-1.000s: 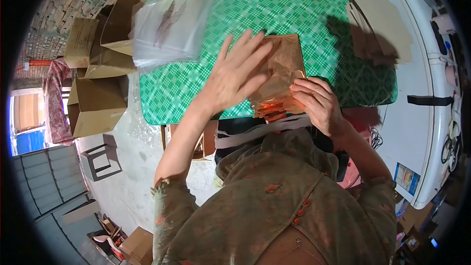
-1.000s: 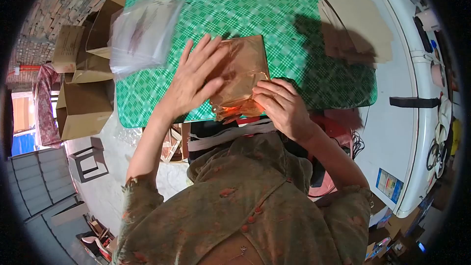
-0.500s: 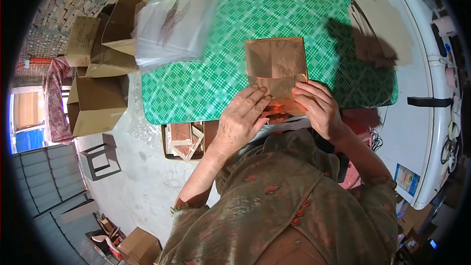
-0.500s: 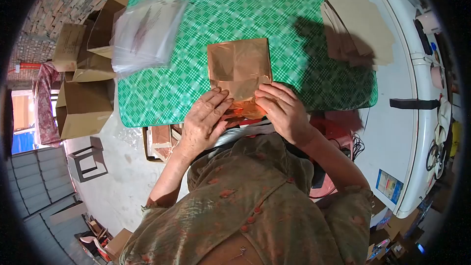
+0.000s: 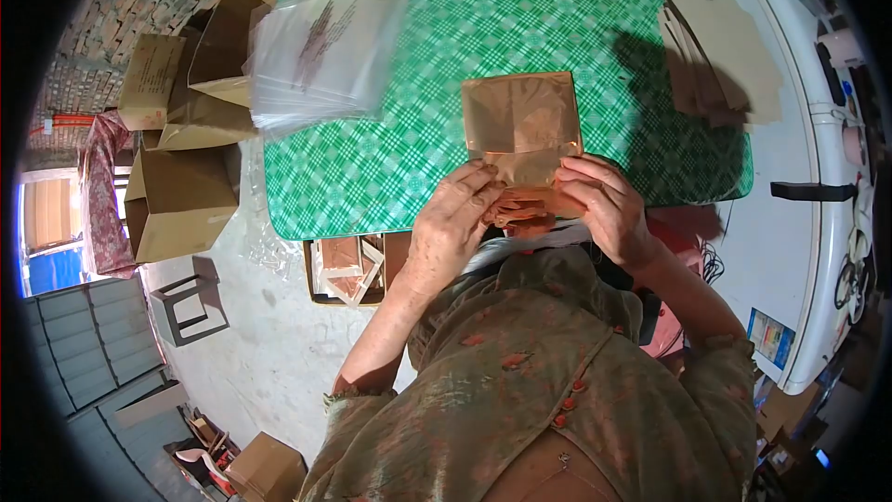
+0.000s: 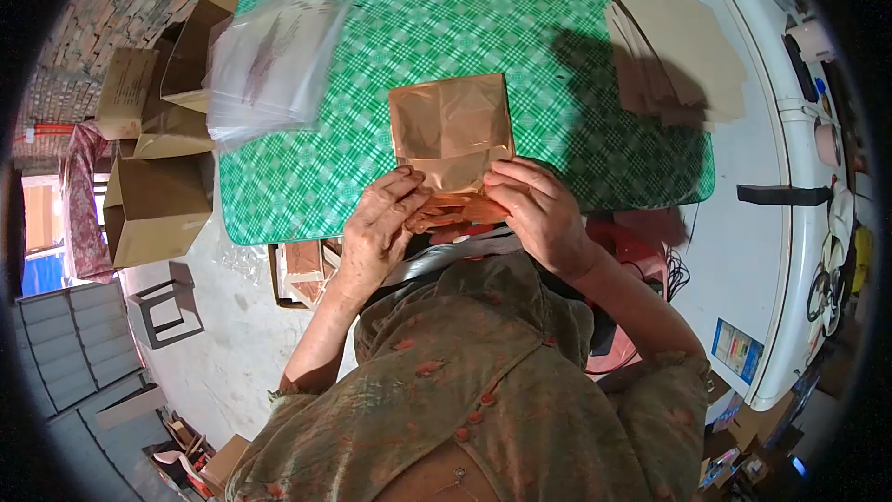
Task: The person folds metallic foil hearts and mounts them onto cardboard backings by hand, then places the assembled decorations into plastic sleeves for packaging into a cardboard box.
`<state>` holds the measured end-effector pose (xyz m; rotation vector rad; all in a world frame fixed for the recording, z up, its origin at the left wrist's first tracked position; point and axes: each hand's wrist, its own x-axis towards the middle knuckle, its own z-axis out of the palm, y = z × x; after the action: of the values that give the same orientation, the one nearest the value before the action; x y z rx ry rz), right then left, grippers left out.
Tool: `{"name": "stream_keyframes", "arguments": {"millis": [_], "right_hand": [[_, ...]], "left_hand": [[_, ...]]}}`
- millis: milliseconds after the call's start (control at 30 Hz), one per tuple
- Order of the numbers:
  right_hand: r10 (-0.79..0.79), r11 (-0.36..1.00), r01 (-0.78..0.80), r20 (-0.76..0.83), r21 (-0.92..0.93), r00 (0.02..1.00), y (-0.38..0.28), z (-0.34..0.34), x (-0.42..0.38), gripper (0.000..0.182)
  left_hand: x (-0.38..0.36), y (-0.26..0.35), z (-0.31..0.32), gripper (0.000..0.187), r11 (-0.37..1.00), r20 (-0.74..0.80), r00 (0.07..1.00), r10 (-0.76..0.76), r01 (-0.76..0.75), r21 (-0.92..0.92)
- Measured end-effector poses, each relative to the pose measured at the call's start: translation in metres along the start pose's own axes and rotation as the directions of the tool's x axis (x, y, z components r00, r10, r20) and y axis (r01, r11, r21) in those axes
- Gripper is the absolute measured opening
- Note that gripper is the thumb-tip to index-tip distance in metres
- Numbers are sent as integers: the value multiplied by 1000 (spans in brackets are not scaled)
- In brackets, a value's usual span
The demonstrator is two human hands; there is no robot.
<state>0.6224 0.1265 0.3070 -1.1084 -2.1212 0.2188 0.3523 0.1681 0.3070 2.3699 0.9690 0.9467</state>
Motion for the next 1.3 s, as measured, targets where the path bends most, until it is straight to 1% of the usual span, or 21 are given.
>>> {"name": "stream_keyframes", "arguments": {"millis": [100,200,233,300,400,500,600,733,800,900,1000,1200,1300], "right_hand": [[3,1000,-2,58,-22,998,0,-6,1,45],[-27,994,39,112,-102,993,9,-15,1,44],[-71,990,80,79,-119,994,11,-17,3,44],[-43,991,52,78,-124,996,16,-15,-2,41],[-26,991,33,52,-129,998,17,-12,-1,35],[16,993,-16,5,-113,1000,18,-7,-1,31],[72,993,-72,-8,-90,997,18,-6,-1,26],[147,987,-148,-14,-66,989,14,-7,5,16],[189,979,-191,-43,-63,981,13,-2,8,13],[243,963,-249,-62,-102,968,9,3,15,13],[263,949,-271,-71,-158,962,7,6,19,14],[335,905,-336,-48,-259,941,2,10,25,16],[351,890,-349,-48,-294,935,0,12,28,18]], "left_hand": [[1,3,-1,39,1000,-5,1000,-19,19,-5],[1,2,-2,37,999,8,999,-32,32,-15],[1,2,-2,37,999,13,999,-41,41,-28],[1,1,-1,37,997,23,998,-58,59,-55],[2,2,-1,31,994,15,997,-81,82,-74],[5,0,-3,26,996,21,996,-83,84,-40],[10,4,-12,23,990,35,990,-139,138,30],[7,-3,-8,21,982,-29,983,-181,182,53],[10,-1,-6,20,976,-55,978,-201,205,69],[13,-3,-2,18,974,-95,976,-198,206,93],[17,-5,1,18,960,-87,972,-217,229,160],[26,-8,8,16,945,-104,982,-159,181,271],[30,-8,10,21,927,-96,983,-155,178,329]]}}
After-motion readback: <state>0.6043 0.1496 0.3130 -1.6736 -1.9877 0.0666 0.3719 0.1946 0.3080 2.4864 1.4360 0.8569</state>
